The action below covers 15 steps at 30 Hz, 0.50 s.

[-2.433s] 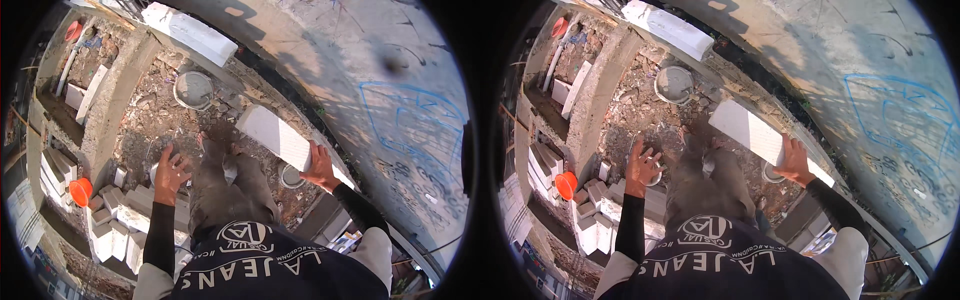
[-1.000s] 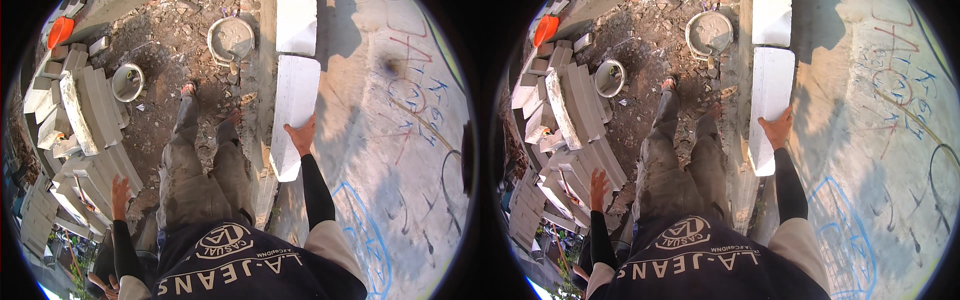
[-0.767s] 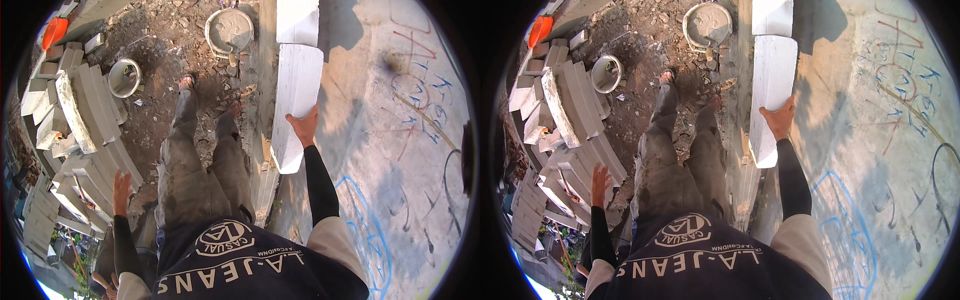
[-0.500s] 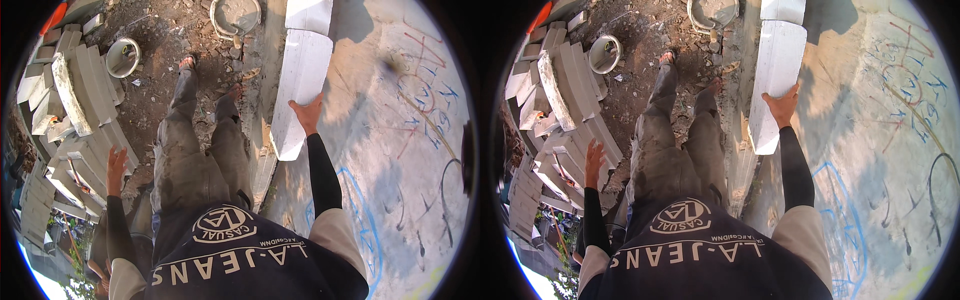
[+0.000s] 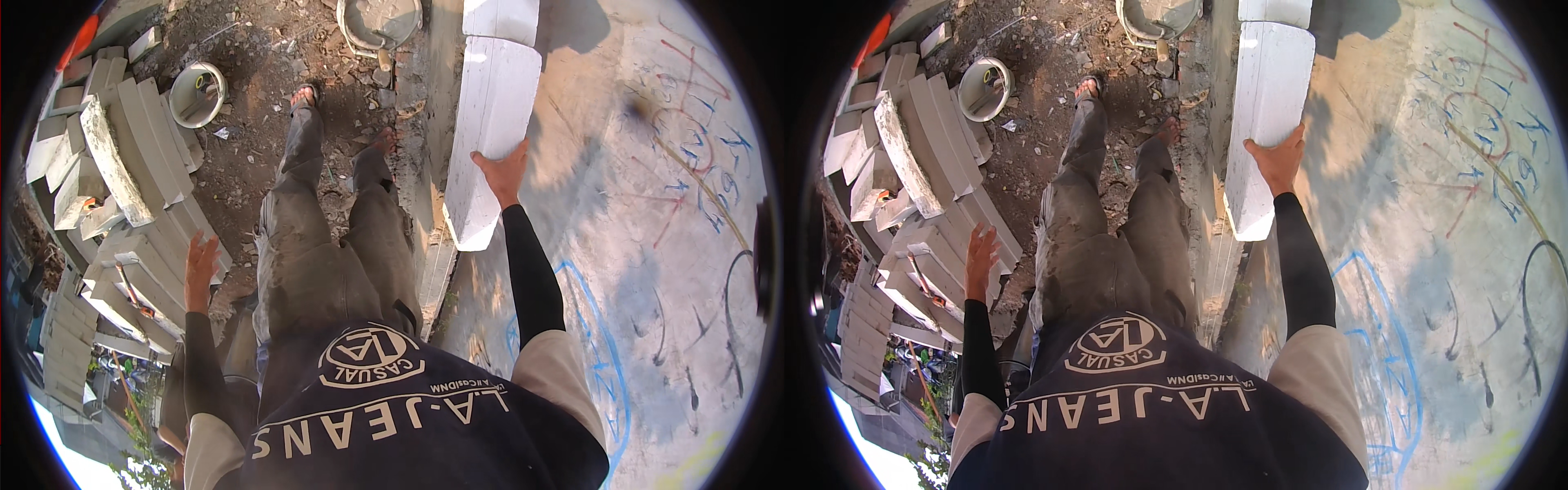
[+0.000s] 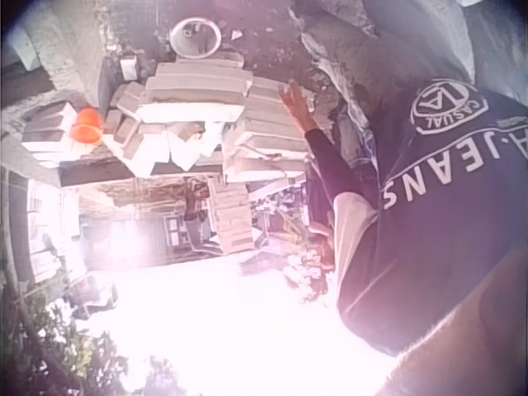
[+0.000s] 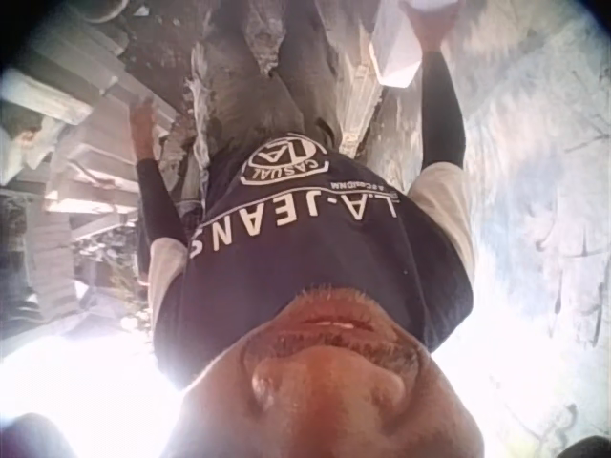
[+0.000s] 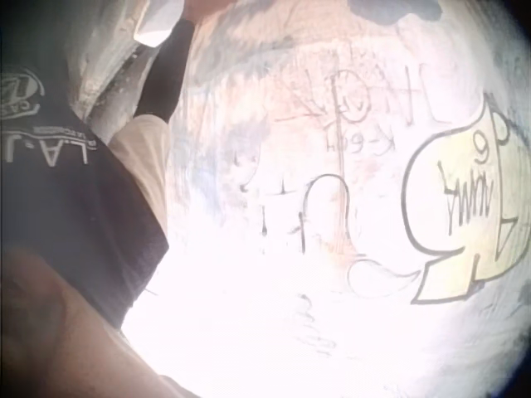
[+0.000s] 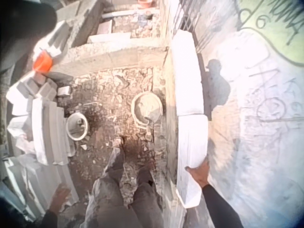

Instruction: The person applies mortar onto a lightweight concrete block and a wall surface using a trowel, then places the block onto the wall.

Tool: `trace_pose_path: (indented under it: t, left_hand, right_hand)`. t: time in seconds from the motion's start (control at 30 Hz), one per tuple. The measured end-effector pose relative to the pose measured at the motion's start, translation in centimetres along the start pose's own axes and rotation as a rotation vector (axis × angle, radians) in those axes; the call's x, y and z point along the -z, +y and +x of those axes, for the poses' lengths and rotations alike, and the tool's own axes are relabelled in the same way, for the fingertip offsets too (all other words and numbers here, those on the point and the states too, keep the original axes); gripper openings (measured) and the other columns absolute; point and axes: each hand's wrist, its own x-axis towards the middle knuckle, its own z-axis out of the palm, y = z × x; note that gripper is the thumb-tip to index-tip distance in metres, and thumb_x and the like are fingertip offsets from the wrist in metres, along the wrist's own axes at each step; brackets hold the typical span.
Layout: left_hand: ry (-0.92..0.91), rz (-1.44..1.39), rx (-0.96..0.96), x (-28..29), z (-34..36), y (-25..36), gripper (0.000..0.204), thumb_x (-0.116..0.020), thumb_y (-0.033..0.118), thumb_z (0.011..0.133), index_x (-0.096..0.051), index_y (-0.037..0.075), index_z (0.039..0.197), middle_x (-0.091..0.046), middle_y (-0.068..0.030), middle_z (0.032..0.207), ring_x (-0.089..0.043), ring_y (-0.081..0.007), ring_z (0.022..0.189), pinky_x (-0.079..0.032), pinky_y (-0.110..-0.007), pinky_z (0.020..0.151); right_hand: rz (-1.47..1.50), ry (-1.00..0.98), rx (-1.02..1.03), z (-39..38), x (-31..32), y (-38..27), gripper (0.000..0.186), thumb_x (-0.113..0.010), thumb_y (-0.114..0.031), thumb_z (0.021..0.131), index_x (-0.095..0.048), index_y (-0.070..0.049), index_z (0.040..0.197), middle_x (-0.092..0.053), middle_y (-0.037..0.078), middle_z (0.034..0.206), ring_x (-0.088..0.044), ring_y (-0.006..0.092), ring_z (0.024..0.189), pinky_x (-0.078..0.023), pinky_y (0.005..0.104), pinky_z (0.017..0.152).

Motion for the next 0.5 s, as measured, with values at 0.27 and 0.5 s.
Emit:
trace_pose_path:
  t: [0.27,0.5]
  left_hand:
    - [-0.014,0.042,0.025,-1.2,1.5,0.7,0.085,-0.066,0.056,0.089,-0.030,0.014,0.155,-0.057,-0.0093,0.130,-0.058,-0.0283,0.117,-0.045,-0.045,0.094]
    - [-0.046,0.065,-0.030,-2.5,2.2,3.4,0.085,-0.067,0.054,0.090,-0.030,0.013,0.155,-0.058,-0.0114,0.130,-0.059,-0.0306,0.118,-0.046,-0.045,0.092]
  right_hand:
    - [-0.030,0.020,-0.063,-0.1,-0.3,-0.1,0.129,-0.089,-0.040,0.061,-0.011,-0.003,0.156,-0.039,0.028,0.141,-0.040,0.0467,0.130,-0.037,0.0527,0.108]
    - [-0.056,0.035,-0.102,-0.1,-0.3,-0.4,0.128,-0.089,-0.042,0.060,-0.013,-0.010,0.157,-0.041,0.024,0.141,-0.042,0.0462,0.129,-0.041,0.0564,0.103]
